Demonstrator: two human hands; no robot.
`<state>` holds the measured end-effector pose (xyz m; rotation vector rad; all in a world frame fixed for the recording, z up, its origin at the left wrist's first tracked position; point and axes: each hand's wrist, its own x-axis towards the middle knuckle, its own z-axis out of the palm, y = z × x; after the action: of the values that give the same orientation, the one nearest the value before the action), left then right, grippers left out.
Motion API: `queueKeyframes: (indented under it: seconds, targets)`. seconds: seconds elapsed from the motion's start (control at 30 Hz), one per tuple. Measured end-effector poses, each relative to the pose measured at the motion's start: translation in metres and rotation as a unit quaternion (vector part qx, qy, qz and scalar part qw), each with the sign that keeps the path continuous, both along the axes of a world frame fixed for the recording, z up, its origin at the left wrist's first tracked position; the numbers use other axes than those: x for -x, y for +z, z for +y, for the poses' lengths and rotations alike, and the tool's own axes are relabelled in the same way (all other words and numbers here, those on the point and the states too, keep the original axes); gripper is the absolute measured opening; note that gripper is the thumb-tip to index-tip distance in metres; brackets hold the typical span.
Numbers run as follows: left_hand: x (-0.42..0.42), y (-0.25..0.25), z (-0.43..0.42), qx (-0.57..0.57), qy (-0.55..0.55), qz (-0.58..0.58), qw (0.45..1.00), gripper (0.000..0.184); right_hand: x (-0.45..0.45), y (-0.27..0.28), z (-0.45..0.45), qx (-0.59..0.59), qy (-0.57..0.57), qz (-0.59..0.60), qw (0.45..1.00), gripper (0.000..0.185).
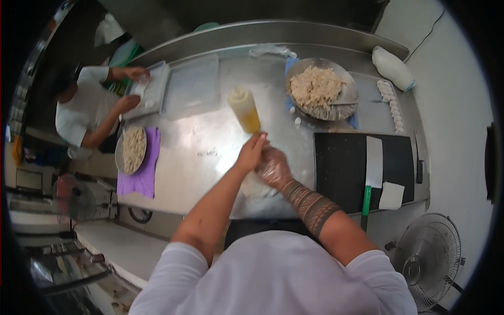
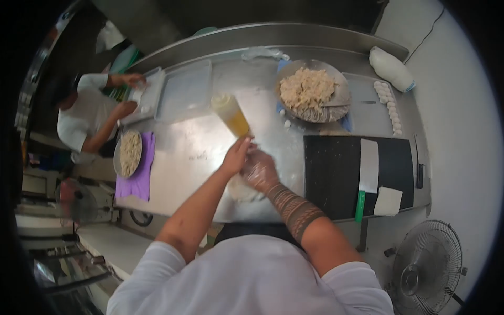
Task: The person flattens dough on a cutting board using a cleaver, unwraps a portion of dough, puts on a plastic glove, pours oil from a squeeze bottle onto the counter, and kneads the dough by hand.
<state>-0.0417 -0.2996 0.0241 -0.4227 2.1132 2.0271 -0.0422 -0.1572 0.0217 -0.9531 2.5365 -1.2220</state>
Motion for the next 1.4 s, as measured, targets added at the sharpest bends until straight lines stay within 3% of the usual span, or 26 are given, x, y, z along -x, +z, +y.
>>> queueKeyframes:
  seconds: [0.03, 0.07, 0.1, 0.13, 0.17, 0.2, 0.23, 0.3, 0.37, 0.47, 0.57, 0.67, 0.7, 0.77, 0.8, 0.87, 0.93, 0.97, 1.07, 1.1, 1.2, 1.23, 1.27, 1.3, 1.33, 1.4]
  targets:
    - [-0.013, -0.013, -0.005, 0.161, -0.057, 0.069, 0.983, 0.046, -0.009, -0.012, 0.012, 0.008, -0.138, 0.008, 0.99, 0.045]
    - [-0.024, -0.036, -0.01, 0.316, -0.119, 0.135, 0.931, 0.048, -0.013, -0.065, 0.016, 0.218, -0.25, -0.073, 0.94, 0.046]
    - [-0.031, -0.05, -0.013, 0.46, -0.183, 0.201, 0.845, 0.049, -0.017, -0.042, 0.035, 0.251, -0.285, -0.171, 0.909, 0.042]
    - [-0.038, -0.048, -0.011, 0.472, -0.199, 0.17, 0.842, 0.054, -0.003, -0.078, 0.056, 0.209, -0.284, -0.163, 0.921, 0.039]
    - [-0.047, -0.041, -0.006, 0.482, -0.217, 0.137, 0.838, 0.059, -0.006, -0.065, 0.071, 0.221, -0.292, -0.213, 0.906, 0.04]
    - [-0.055, -0.029, -0.001, 0.491, -0.236, 0.105, 0.832, 0.065, -0.001, -0.077, 0.088, 0.15, -0.295, -0.229, 0.915, 0.04]
    - [-0.06, 0.0, 0.002, 0.432, -0.24, 0.032, 0.869, 0.068, 0.002, -0.1, 0.1, 0.184, -0.286, -0.25, 0.906, 0.047]
    - [-0.064, 0.024, -0.002, 0.436, -0.345, 0.024, 0.831, 0.063, -0.015, -0.109, 0.108, 0.235, -0.279, -0.289, 0.885, 0.056]
    - [-0.074, 0.055, 0.005, 0.47, -0.403, 0.033, 0.785, 0.054, -0.039, -0.07, 0.104, 0.266, -0.283, -0.328, 0.861, 0.059]
    - [-0.078, 0.068, 0.013, 0.476, -0.411, -0.024, 0.777, 0.058, -0.055, -0.054, 0.094, 0.301, -0.287, -0.381, 0.826, 0.06]
    - [-0.094, 0.072, 0.003, 0.267, -0.336, 0.066, 0.901, 0.053, -0.054, -0.055, 0.091, 0.447, -0.193, -0.518, 0.703, 0.06]
    - [-0.112, 0.034, 0.007, 0.186, -0.247, 0.202, 0.929, 0.047, -0.06, 0.011, 0.069, 0.406, -0.145, -0.669, 0.606, 0.059]
    - [-0.106, -0.009, 0.008, 0.126, -0.212, 0.25, 0.937, 0.041, -0.059, 0.002, 0.056, 0.355, -0.143, -0.598, 0.705, 0.058]
    - [-0.111, -0.048, 0.015, 0.247, -0.114, 0.295, 0.916, 0.04, -0.059, -0.027, 0.028, 0.233, -0.132, -0.429, 0.863, 0.057]
    - [-0.112, -0.063, 0.017, 0.306, -0.064, 0.314, 0.896, 0.04, -0.061, -0.026, 0.02, 0.166, -0.147, -0.34, 0.914, 0.055]
    - [-0.111, -0.079, 0.023, 0.302, -0.021, 0.33, 0.894, 0.046, -0.07, -0.013, 0.009, 0.023, -0.168, -0.149, 0.974, 0.052]
    - [-0.115, -0.074, 0.029, 0.293, 0.048, 0.318, 0.9, 0.052, -0.074, -0.008, 0.003, -0.021, -0.166, -0.07, 0.983, 0.047]
    - [-0.115, -0.07, 0.021, 0.273, -0.019, 0.263, 0.925, 0.07, -0.075, -0.011, 0.0, -0.021, -0.167, -0.046, 0.985, 0.043]
    - [-0.116, -0.026, -0.006, 0.067, -0.048, 0.093, 0.992, 0.091, -0.071, -0.002, -0.008, -0.007, -0.114, -0.009, 0.993, 0.034]
    - [-0.116, -0.03, -0.021, 0.026, -0.094, 0.101, 0.99, 0.11, -0.067, 0.003, -0.012, 0.001, -0.086, -0.001, 0.996, 0.032]
    - [-0.107, -0.03, -0.042, -0.141, -0.003, 0.067, 0.988, 0.114, -0.06, 0.006, -0.013, -0.037, -0.021, 0.015, 0.999, 0.028]
    - [-0.102, -0.029, -0.041, 0.025, -0.018, 0.186, 0.982, 0.101, -0.06, 0.005, -0.015, -0.033, -0.024, 0.027, 0.999, 0.028]
    - [-0.093, -0.029, -0.037, 0.191, -0.033, 0.3, 0.934, 0.092, -0.058, 0.001, -0.017, -0.028, -0.029, 0.043, 0.998, 0.028]
    - [-0.082, -0.021, -0.031, 0.227, -0.096, 0.342, 0.907, 0.079, -0.053, -0.02, -0.012, -0.057, 0.007, 0.075, 0.996, 0.035]
    - [-0.074, -0.013, -0.026, 0.262, -0.158, 0.379, 0.873, 0.068, -0.06, -0.081, 0.002, -0.031, 0.023, 0.022, 0.999, 0.051]
    - [-0.062, -0.017, -0.023, 0.289, -0.21, 0.362, 0.861, 0.059, -0.053, -0.073, 0.008, -0.06, 0.053, 0.038, 0.996, 0.053]
